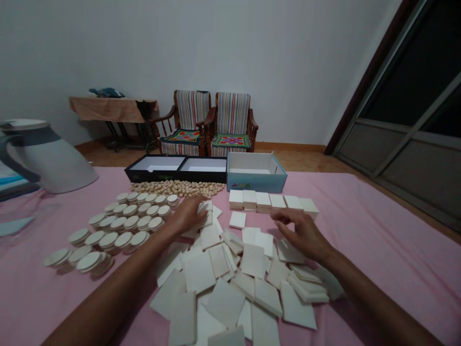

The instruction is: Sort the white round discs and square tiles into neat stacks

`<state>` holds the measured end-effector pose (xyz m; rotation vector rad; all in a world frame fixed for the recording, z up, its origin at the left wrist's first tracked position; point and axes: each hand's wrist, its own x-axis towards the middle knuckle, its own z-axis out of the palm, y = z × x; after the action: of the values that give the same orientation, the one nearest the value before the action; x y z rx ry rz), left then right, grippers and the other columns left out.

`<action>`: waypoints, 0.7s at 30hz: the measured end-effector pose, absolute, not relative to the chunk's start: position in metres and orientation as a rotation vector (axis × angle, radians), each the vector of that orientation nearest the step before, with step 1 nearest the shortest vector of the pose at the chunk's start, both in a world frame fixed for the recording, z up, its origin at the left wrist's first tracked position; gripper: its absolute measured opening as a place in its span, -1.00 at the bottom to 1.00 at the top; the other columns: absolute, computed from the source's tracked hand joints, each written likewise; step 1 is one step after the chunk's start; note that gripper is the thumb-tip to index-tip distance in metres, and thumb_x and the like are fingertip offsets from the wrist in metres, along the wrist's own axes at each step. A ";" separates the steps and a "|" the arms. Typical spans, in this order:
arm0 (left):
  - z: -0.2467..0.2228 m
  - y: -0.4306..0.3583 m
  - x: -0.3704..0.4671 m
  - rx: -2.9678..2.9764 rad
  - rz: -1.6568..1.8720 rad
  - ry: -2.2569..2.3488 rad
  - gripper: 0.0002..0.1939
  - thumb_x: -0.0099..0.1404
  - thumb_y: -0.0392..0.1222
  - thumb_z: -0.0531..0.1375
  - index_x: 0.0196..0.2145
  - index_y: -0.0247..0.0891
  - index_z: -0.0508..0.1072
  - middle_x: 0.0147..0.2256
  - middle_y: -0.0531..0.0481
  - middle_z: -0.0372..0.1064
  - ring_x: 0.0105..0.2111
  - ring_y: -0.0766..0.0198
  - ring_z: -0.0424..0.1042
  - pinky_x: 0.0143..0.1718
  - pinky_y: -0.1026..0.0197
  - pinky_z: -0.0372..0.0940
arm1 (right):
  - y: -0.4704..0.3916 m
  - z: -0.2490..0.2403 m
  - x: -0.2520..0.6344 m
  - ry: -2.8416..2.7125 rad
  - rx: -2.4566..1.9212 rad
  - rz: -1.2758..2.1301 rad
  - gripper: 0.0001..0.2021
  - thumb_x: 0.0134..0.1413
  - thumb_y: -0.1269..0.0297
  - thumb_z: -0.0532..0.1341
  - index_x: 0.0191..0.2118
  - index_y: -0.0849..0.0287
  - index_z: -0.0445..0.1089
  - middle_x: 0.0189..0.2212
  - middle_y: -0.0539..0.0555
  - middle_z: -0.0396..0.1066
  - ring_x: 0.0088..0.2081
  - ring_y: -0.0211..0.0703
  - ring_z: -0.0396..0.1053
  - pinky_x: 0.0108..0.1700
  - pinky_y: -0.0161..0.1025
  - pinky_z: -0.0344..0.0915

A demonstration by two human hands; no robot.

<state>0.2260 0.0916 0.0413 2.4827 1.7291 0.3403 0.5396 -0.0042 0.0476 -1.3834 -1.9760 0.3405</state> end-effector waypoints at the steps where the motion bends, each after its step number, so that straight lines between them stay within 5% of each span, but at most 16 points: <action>1: 0.041 0.093 0.227 2.480 0.309 1.743 -0.60 0.17 -0.19 0.12 -0.03 -0.32 0.42 -0.03 -0.19 0.41 -0.02 0.06 0.37 0.00 0.14 0.22 | -0.009 0.044 0.546 -1.935 -1.413 0.339 -0.81 0.08 0.36 0.09 -0.25 0.18 0.43 -0.29 0.09 0.51 -0.33 -0.17 0.43 -0.26 -0.21 0.36; 9: 0.036 0.105 0.241 2.426 0.215 1.878 -0.60 0.16 -0.10 0.15 -0.05 -0.25 0.44 -0.07 -0.19 0.45 -0.09 0.04 0.42 -0.12 0.16 0.26 | -0.017 0.021 0.566 -1.791 -1.506 0.354 -0.78 0.09 0.29 0.08 -0.27 0.16 0.46 -0.31 0.08 0.52 -0.32 -0.13 0.45 -0.28 -0.19 0.37; 13: 0.035 0.109 0.248 2.435 0.220 1.910 -0.70 0.19 -0.03 0.12 -0.22 -0.22 0.50 -0.16 -0.16 0.48 -0.14 0.07 0.43 -0.15 0.17 0.26 | -0.018 0.016 0.566 -1.795 -1.503 0.370 -0.78 0.09 0.29 0.07 -0.29 0.16 0.46 -0.33 0.08 0.52 -0.33 -0.13 0.45 -0.28 -0.19 0.36; 21: 0.032 0.108 0.253 2.478 0.314 1.888 -0.76 0.17 -0.13 0.13 -0.21 -0.23 0.45 -0.16 -0.11 0.44 -0.12 0.12 0.38 -0.11 0.20 0.23 | -0.022 0.009 0.564 -1.814 -1.485 0.429 -0.79 0.10 0.31 0.06 -0.29 0.16 0.45 -0.30 0.09 0.51 -0.27 -0.13 0.44 -0.30 -0.23 0.36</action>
<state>0.2530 0.1080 0.0321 2.4775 1.8880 0.3140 0.5643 -0.0216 0.0094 -1.4848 -1.8144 0.4294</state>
